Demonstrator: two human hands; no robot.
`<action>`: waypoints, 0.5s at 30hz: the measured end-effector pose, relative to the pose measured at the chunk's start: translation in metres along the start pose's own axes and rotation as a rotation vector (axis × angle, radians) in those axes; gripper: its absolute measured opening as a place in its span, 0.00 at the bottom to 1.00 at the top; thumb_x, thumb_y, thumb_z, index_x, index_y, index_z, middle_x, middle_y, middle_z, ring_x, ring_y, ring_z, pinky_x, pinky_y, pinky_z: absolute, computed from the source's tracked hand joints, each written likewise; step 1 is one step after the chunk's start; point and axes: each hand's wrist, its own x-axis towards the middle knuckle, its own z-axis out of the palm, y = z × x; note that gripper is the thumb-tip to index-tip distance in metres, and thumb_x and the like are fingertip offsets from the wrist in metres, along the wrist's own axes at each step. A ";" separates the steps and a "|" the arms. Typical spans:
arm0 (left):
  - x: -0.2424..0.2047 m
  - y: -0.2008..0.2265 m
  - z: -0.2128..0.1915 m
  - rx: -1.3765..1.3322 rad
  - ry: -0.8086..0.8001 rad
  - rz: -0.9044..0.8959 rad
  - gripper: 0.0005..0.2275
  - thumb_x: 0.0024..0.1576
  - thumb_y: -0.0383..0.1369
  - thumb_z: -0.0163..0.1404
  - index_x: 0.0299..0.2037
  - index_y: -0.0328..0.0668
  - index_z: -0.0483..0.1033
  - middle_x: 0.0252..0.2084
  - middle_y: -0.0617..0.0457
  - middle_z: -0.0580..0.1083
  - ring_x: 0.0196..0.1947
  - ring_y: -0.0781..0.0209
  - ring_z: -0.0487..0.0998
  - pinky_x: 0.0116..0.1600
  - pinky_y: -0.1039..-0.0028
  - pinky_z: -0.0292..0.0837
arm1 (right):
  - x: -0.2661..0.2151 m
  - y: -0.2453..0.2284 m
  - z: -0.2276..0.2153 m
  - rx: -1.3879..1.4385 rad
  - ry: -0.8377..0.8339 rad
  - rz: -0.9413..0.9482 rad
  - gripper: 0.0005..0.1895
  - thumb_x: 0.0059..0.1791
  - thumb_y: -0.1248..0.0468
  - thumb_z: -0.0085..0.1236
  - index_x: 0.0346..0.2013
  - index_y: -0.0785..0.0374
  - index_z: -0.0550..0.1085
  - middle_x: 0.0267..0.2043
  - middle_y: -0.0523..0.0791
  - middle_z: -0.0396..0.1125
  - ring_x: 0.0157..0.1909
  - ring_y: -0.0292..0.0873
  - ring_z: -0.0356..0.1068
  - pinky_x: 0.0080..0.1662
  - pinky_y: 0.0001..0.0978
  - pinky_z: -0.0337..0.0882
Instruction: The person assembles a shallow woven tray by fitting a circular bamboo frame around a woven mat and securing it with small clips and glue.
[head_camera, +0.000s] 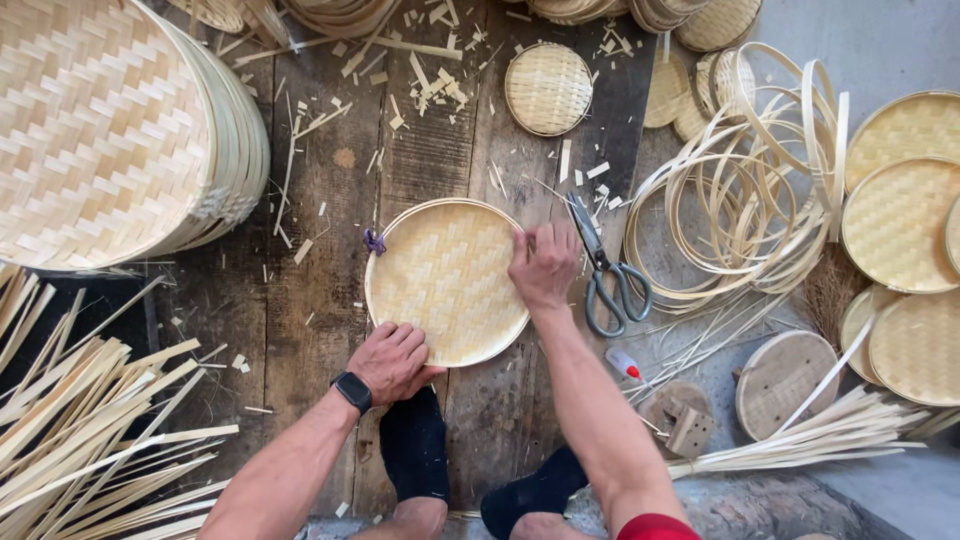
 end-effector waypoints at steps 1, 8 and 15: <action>0.001 0.000 0.003 -0.005 -0.013 -0.006 0.18 0.62 0.46 0.48 0.26 0.43 0.70 0.30 0.50 0.69 0.36 0.53 0.72 0.44 0.64 0.64 | -0.004 0.002 0.003 -0.059 -0.043 0.061 0.13 0.49 0.60 0.64 0.29 0.60 0.69 0.33 0.48 0.62 0.39 0.51 0.63 0.45 0.45 0.60; 0.002 0.003 0.004 0.048 -0.023 -0.020 0.19 0.61 0.47 0.47 0.26 0.41 0.71 0.31 0.49 0.70 0.36 0.54 0.72 0.45 0.65 0.65 | -0.006 0.006 0.010 -0.063 -0.138 0.195 0.14 0.51 0.56 0.61 0.30 0.60 0.68 0.35 0.48 0.63 0.38 0.52 0.63 0.45 0.47 0.59; 0.001 0.007 -0.002 0.020 0.006 -0.029 0.16 0.61 0.46 0.48 0.28 0.43 0.72 0.31 0.51 0.69 0.38 0.54 0.71 0.47 0.64 0.64 | -0.052 -0.028 -0.076 0.388 -0.414 -0.167 0.09 0.47 0.60 0.66 0.37 0.59 0.77 0.41 0.44 0.71 0.48 0.46 0.69 0.54 0.39 0.65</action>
